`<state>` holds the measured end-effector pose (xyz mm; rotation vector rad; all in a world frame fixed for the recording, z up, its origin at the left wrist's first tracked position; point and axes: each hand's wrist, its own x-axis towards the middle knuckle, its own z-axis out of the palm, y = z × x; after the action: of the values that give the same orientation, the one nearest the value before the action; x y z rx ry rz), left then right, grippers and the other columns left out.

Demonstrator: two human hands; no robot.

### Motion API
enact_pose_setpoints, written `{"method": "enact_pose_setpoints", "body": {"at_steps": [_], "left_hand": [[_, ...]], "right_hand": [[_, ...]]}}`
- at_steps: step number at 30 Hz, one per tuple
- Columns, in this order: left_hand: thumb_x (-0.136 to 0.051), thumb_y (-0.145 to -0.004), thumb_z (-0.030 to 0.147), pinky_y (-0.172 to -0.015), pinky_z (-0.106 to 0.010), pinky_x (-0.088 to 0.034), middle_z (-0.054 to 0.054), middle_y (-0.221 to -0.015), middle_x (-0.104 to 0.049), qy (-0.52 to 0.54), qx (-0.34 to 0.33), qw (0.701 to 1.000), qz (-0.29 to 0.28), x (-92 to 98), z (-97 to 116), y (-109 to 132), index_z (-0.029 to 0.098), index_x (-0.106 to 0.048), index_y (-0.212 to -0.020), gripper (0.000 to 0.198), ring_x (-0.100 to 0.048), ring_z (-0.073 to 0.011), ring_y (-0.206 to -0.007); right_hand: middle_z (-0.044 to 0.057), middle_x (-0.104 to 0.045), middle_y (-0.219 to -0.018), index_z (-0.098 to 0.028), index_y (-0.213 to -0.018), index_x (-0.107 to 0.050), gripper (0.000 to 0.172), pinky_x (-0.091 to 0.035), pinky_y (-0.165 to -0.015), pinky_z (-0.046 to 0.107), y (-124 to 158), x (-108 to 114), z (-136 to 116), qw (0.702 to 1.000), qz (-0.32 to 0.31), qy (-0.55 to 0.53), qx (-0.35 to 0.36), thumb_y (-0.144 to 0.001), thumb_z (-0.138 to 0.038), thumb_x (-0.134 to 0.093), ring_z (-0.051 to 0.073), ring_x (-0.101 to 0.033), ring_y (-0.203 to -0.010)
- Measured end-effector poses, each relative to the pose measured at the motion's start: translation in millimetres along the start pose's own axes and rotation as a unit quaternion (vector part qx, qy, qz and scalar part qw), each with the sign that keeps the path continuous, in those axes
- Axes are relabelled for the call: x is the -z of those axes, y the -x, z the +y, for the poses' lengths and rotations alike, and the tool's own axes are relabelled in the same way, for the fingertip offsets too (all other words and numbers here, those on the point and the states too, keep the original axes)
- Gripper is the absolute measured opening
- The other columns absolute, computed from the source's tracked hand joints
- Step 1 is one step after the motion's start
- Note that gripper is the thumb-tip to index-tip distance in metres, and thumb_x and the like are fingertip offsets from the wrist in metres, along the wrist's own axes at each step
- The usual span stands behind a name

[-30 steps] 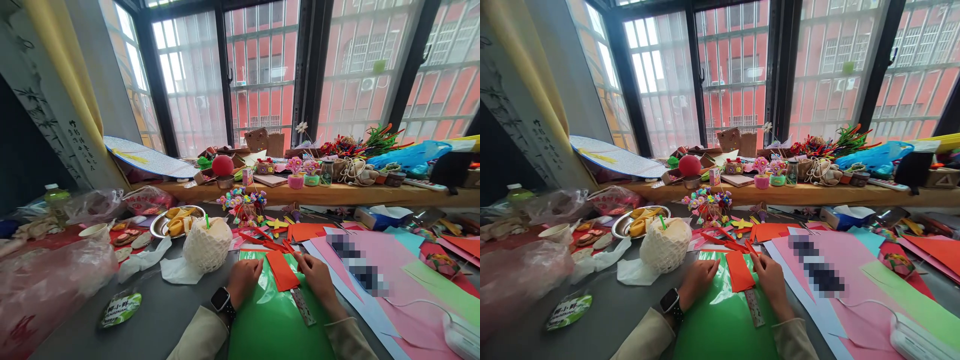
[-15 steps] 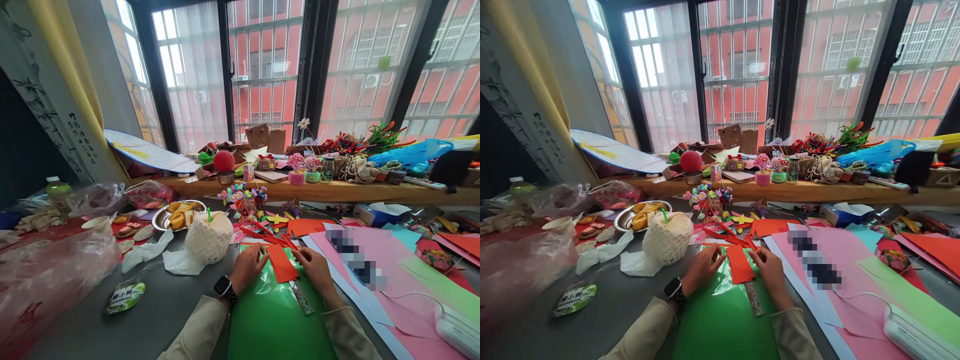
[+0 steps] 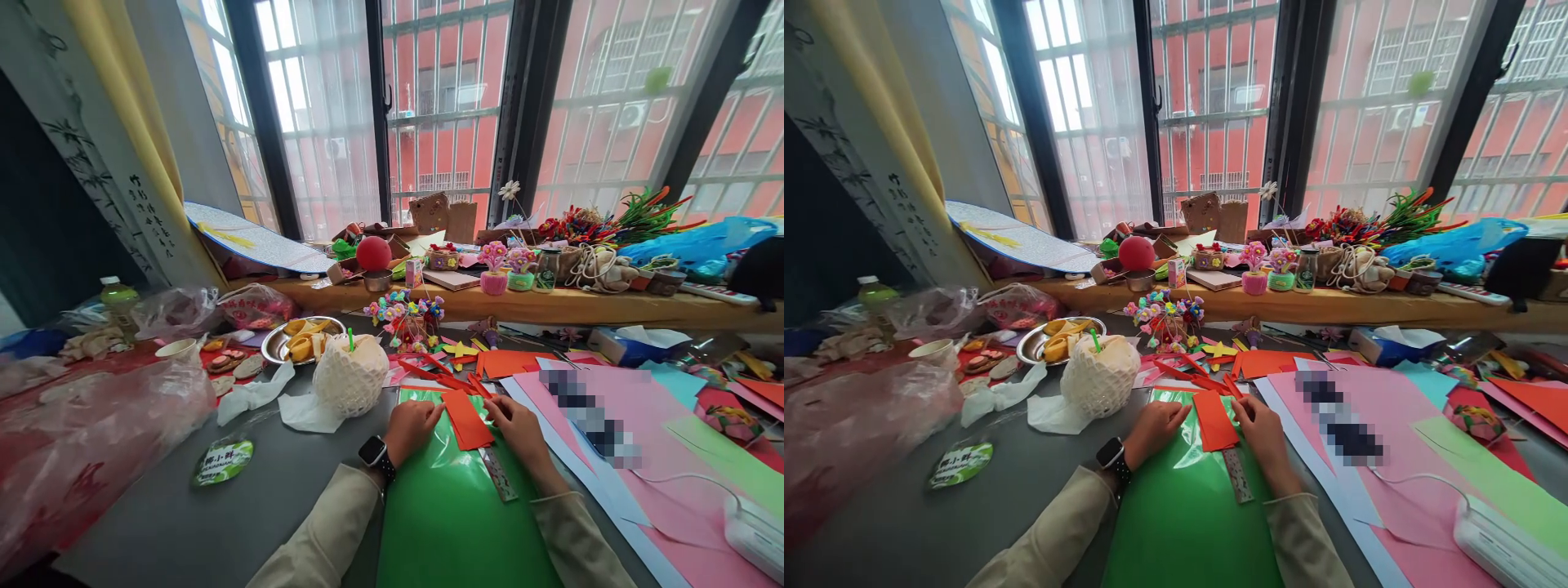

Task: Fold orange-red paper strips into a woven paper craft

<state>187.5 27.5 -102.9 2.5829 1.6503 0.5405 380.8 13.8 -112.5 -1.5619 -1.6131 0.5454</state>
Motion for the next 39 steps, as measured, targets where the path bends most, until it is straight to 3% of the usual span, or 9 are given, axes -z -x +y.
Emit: {"method": "enact_pose_setpoints", "body": {"at_steps": [14,34,39], "left_hand": [[-0.020,-0.081,0.038,-0.050,-0.023,-0.026,-0.006,-0.063,-0.059,-0.037,-0.012,0.998,-0.047,3.1,2.5,0.8,0.016,-0.057,-0.064,0.046,-0.052,-0.0136,-0.061],[-0.014,-0.081,0.038,-0.049,-0.025,-0.025,-0.007,-0.066,-0.059,-0.030,0.003,0.999,-0.041,-0.7,0.8,0.0,0.015,-0.055,-0.068,0.049,-0.054,-0.0157,-0.064],[-0.019,-0.081,0.035,-0.050,-0.024,-0.026,-0.007,-0.064,-0.058,-0.027,0.004,0.999,-0.036,-1.7,0.7,0.2,0.015,-0.054,-0.066,0.043,-0.053,-0.0148,-0.062]], "right_hand": [[0.001,-0.060,-0.058,-0.019,-0.063,-0.052,0.034,-0.036,-0.052,0.024,0.9,-1.1,-1.0,1.000,0.010,0.016,0.004,-0.071,-0.047,-0.034,0.016,-0.055,-0.055],[0.001,-0.059,-0.056,-0.020,-0.063,-0.054,0.025,-0.037,-0.050,0.024,-1.6,-2.3,5.0,0.999,0.022,0.026,0.013,-0.067,-0.042,-0.043,0.015,-0.052,-0.054],[0.000,-0.055,-0.050,-0.019,-0.053,-0.052,0.035,-0.033,-0.046,0.023,0.8,-0.9,1.0,0.998,0.041,0.049,0.027,-0.067,-0.050,-0.041,0.014,-0.049,-0.048]]}}
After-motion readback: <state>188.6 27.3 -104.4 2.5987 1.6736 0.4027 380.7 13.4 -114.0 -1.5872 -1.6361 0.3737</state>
